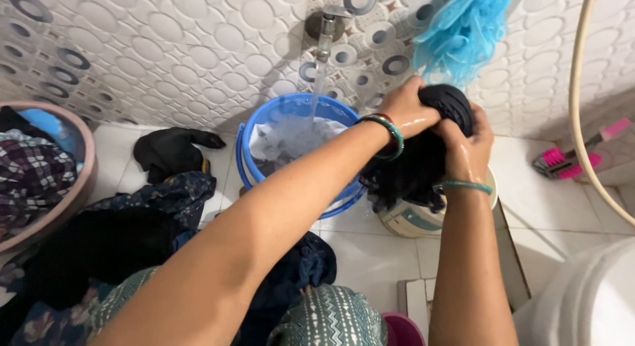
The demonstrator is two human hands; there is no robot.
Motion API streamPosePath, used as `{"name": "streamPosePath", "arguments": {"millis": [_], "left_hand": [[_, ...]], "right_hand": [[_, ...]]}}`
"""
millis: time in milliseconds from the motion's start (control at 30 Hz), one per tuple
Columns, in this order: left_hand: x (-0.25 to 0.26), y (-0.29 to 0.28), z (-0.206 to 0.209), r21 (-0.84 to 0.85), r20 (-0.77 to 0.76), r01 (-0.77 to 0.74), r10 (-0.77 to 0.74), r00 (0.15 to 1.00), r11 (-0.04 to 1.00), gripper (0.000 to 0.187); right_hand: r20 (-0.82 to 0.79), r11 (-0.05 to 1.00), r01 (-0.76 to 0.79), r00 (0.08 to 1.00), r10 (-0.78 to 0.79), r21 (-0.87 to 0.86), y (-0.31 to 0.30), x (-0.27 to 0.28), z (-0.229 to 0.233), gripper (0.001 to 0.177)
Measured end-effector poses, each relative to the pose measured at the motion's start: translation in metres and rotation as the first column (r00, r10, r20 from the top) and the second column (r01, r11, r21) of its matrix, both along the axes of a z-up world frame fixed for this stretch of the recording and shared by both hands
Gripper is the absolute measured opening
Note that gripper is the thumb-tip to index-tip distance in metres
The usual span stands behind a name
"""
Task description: The person gathers a pile of clothes from a stool and moves them to a bathroom. They sit on the floor, turn on a tap to fill a blue bucket with water, and proceed to wash the clothes by hand, scrubbing and rinsing them in the bucket.
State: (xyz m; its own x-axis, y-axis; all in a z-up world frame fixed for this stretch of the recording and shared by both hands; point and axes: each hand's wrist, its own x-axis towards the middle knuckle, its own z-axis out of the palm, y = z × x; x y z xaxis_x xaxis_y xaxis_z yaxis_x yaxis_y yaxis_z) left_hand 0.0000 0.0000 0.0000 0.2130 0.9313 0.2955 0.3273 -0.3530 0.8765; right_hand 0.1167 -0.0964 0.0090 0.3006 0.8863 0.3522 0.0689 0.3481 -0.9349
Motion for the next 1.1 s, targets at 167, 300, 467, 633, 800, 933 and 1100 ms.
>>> {"name": "streamPosePath", "arguments": {"millis": [167, 300, 467, 633, 800, 933, 1100], "left_hand": [[0.02, -0.035, 0.002, -0.162, -0.431, -0.025, -0.048, 0.901, 0.986, 0.092], [0.055, -0.035, -0.016, -0.268, -0.489, -0.016, -0.121, 0.864, 0.963, 0.076], [0.107, 0.013, -0.09, -0.398, -0.266, -0.005, -0.11, 0.958, 0.917, 0.081], [0.117, 0.027, -0.141, -0.361, -0.143, -0.064, 0.013, 0.99, 0.93, 0.067], [0.101, 0.022, -0.111, -0.313, -0.412, -0.154, 0.013, 0.911, 0.937, 0.052], [0.119, 0.035, -0.104, -0.287, -0.398, -0.1, -0.024, 0.917, 0.953, 0.033], [0.14, 0.061, -0.144, -0.401, -0.236, -0.041, -0.061, 0.97, 0.915, 0.024]], "right_hand": [[0.031, 0.937, 0.318, 0.948, -0.317, -0.146, -0.035, 0.024, -0.027, 0.059], [-0.043, 0.887, 0.399, 0.907, -0.419, -0.234, -0.029, 0.044, -0.067, 0.057], [-0.177, 0.858, 0.397, 0.866, -0.468, -0.326, 0.018, 0.089, -0.119, 0.059], [-0.362, 0.817, 0.413, 0.748, -0.556, -0.402, 0.072, 0.095, -0.18, 0.063], [-0.286, 0.717, 0.523, 0.677, -0.678, -0.461, 0.091, 0.083, -0.197, 0.057], [-0.422, 0.777, 0.489, 0.655, -0.627, -0.396, 0.093, 0.085, -0.194, 0.05], [-0.391, 0.746, 0.493, 0.642, -0.66, -0.448, 0.099, 0.098, -0.202, 0.052]]}}
